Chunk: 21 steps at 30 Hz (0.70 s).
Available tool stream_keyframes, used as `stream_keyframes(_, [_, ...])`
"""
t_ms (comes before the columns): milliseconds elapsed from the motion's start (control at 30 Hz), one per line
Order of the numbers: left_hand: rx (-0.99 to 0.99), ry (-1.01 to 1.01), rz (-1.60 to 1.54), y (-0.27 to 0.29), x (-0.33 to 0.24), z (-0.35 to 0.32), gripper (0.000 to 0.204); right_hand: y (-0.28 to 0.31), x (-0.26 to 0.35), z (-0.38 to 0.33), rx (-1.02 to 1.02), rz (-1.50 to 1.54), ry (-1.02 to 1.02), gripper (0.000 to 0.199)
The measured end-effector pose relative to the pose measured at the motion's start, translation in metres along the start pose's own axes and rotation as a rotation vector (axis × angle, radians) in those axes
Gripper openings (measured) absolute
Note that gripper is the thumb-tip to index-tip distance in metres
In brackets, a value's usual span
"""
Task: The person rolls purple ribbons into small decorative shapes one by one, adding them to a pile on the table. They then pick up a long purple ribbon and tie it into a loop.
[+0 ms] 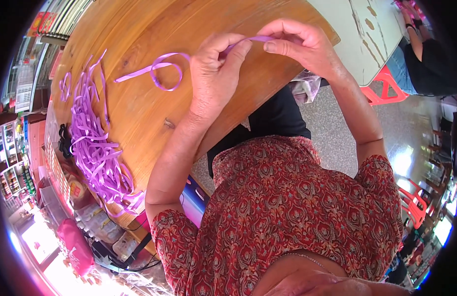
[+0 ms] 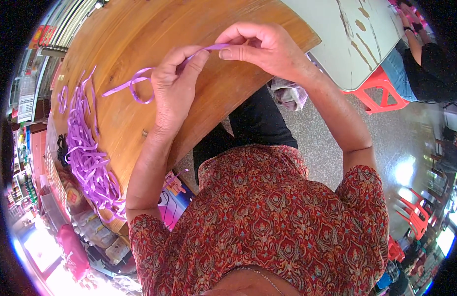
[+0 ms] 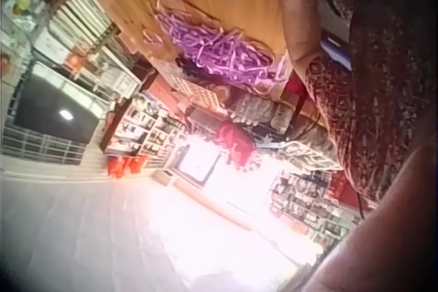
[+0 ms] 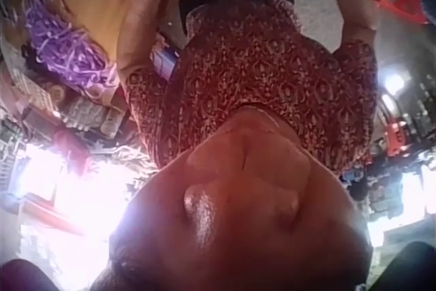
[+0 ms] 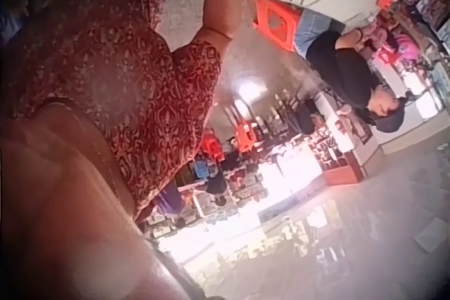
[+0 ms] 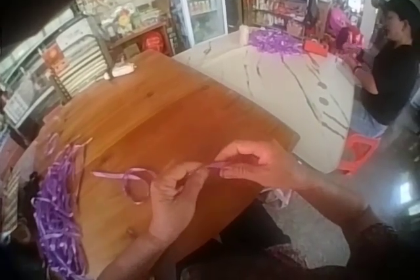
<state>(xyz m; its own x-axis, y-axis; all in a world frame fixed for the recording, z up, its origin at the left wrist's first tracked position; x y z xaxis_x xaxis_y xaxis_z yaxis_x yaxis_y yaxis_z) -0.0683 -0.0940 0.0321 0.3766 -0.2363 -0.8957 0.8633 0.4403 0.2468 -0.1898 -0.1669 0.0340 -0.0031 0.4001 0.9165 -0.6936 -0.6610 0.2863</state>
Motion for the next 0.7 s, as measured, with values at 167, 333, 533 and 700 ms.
stream_keyframes(167, [0.029,0.205,-0.071,-0.001,0.012,-0.001,0.011,0.012,0.010,-0.004,-0.064,-0.194,0.055,0.019])
stream_keyframes(333, [0.055,0.226,-0.139,0.001,0.017,0.001,0.011,0.013,-0.001,-0.004,-0.047,-0.063,0.007,0.019])
stream_keyframes(533, [0.085,0.532,-0.378,-0.003,0.032,-0.006,0.011,0.027,0.000,-0.005,-0.167,-0.227,0.038,0.021])
stream_keyframes(700, [0.064,0.504,-0.434,-0.001,0.025,-0.007,0.012,0.012,0.050,-0.009,-0.151,-0.446,0.448,0.027])
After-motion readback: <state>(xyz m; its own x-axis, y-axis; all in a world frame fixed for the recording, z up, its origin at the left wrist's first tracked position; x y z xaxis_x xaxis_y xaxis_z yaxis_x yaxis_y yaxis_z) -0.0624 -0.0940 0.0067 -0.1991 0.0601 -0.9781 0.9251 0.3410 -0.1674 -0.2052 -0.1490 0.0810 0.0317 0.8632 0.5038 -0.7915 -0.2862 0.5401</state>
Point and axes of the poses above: each hand's wrist, its own z-axis towards the middle knuckle, its own y-axis out of the back of the hand, x = y × z, the point moved 10 cm from there along z, towards the middle knuckle, and after that the axes turned 3 degrees about -x, right-handed, at the moved point
